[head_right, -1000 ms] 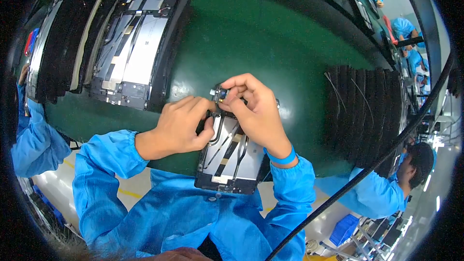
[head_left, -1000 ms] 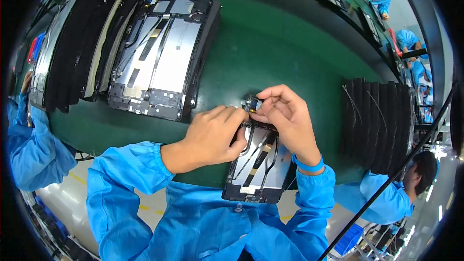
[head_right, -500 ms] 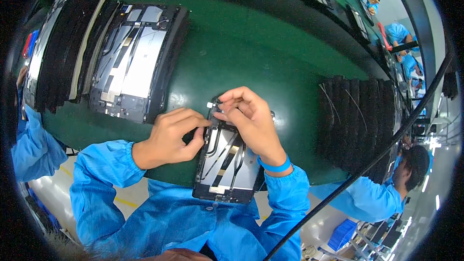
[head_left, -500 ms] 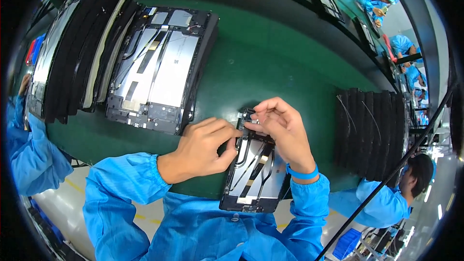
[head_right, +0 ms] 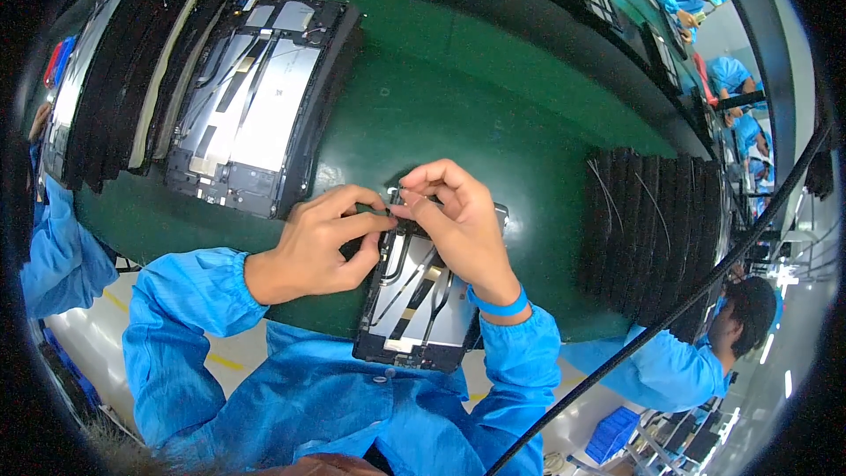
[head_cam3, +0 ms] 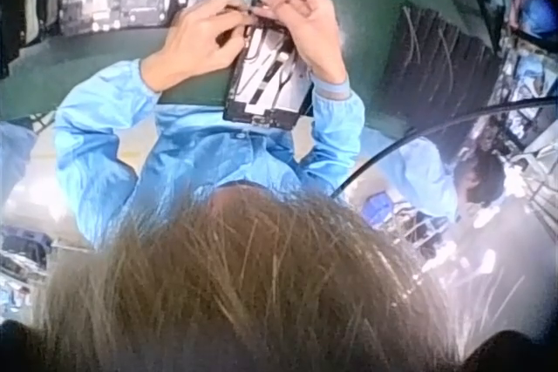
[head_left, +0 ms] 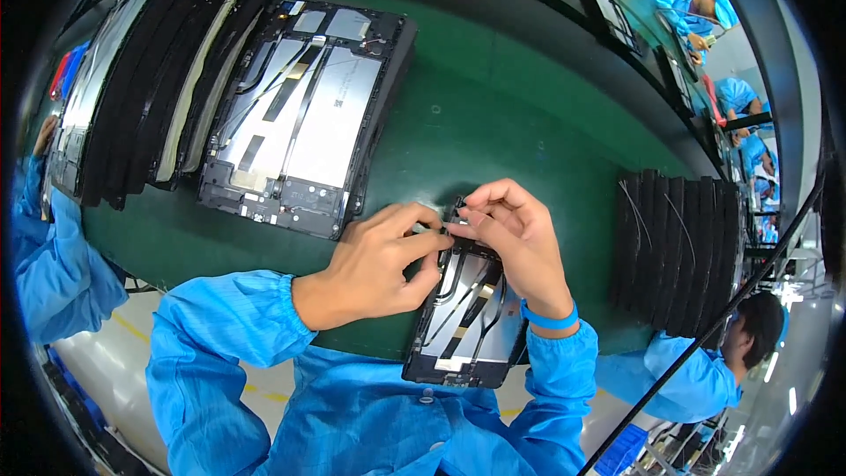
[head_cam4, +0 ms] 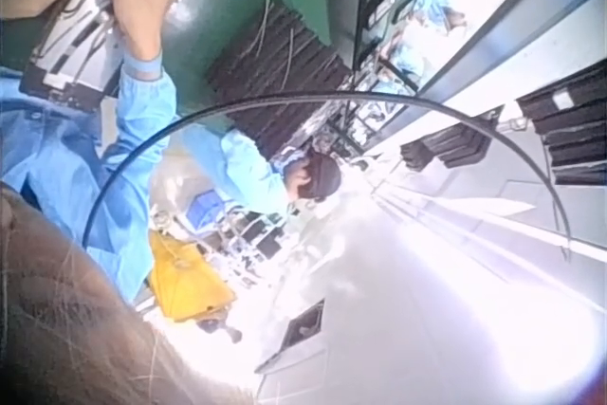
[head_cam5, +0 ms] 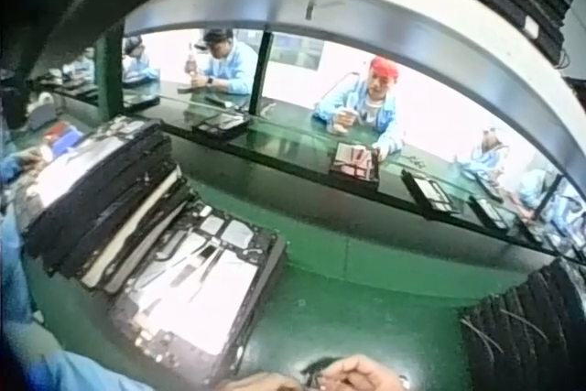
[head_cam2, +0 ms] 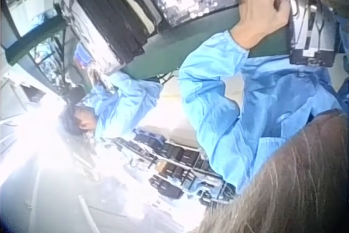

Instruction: The person assembles the internal components of a tablet device by hand, connecting a ribbon cable to a circuit board and then attaching a screen panel to a tablet chassis.

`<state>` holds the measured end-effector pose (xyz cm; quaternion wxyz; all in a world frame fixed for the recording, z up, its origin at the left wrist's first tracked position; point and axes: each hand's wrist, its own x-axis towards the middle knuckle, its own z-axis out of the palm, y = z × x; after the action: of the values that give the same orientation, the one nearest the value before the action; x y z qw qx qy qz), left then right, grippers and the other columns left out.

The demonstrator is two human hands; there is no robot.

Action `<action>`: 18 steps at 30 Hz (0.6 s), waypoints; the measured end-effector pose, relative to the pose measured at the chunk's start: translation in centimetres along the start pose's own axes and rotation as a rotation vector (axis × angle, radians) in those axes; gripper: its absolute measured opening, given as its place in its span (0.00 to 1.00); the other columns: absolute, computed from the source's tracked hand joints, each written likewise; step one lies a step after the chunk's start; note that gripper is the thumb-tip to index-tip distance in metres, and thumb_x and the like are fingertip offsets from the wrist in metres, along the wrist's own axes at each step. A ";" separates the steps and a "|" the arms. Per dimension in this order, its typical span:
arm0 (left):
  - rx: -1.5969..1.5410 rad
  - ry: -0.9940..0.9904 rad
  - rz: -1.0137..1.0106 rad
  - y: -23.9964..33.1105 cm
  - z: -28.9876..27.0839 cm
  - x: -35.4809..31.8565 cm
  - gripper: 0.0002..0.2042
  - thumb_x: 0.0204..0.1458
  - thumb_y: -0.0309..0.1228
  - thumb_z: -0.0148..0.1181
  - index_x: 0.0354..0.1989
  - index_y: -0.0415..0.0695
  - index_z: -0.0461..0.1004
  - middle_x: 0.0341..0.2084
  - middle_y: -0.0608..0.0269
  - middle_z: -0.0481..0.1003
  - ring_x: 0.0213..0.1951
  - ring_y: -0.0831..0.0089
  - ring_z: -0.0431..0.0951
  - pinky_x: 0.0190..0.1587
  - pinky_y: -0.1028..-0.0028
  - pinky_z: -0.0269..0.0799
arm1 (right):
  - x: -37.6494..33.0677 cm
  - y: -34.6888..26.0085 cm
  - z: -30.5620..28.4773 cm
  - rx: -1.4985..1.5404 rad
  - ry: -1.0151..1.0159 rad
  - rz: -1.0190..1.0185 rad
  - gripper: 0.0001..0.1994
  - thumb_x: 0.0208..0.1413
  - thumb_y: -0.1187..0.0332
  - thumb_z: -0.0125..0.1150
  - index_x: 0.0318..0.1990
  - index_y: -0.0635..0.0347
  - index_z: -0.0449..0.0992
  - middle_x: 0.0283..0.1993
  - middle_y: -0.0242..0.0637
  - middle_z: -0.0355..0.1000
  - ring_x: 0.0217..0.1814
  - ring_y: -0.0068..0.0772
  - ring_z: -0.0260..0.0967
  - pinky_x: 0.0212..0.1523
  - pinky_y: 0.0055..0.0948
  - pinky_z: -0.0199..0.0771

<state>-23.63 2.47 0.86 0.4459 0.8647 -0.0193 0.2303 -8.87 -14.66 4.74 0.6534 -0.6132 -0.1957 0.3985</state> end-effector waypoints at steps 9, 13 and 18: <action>-0.008 -0.009 -0.024 -0.1 0.0 -0.1 0.12 0.51 0.19 0.68 0.44 0.40 0.89 0.49 0.52 0.85 0.42 0.53 0.87 0.45 0.60 0.85 | -0.2 -0.1 -0.1 -0.012 0.005 0.016 0.07 0.74 0.81 0.60 0.55 0.68 0.77 0.53 0.35 0.75 0.58 0.25 0.78 0.65 0.39 0.89; -0.043 -0.003 -0.059 -0.4 0.1 0.3 0.12 0.52 0.17 0.66 0.45 0.39 0.88 0.48 0.49 0.86 0.45 0.50 0.88 0.49 0.59 0.86 | 0.0 0.0 -0.3 -0.023 0.008 0.009 0.07 0.74 0.81 0.59 0.55 0.68 0.77 0.53 0.35 0.75 0.58 0.24 0.77 0.65 0.40 0.90; -0.066 0.019 -0.046 -0.3 0.0 0.1 0.13 0.53 0.14 0.64 0.45 0.38 0.87 0.49 0.48 0.86 0.47 0.49 0.88 0.51 0.59 0.86 | -0.3 -0.2 -0.2 -0.005 -0.001 -0.003 0.07 0.75 0.80 0.59 0.55 0.67 0.77 0.52 0.35 0.75 0.57 0.23 0.77 0.64 0.39 0.90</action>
<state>-23.42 2.66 0.63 0.4795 0.8476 -0.0025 0.2273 -8.82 -14.98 4.97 0.6522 -0.6145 -0.1980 0.3974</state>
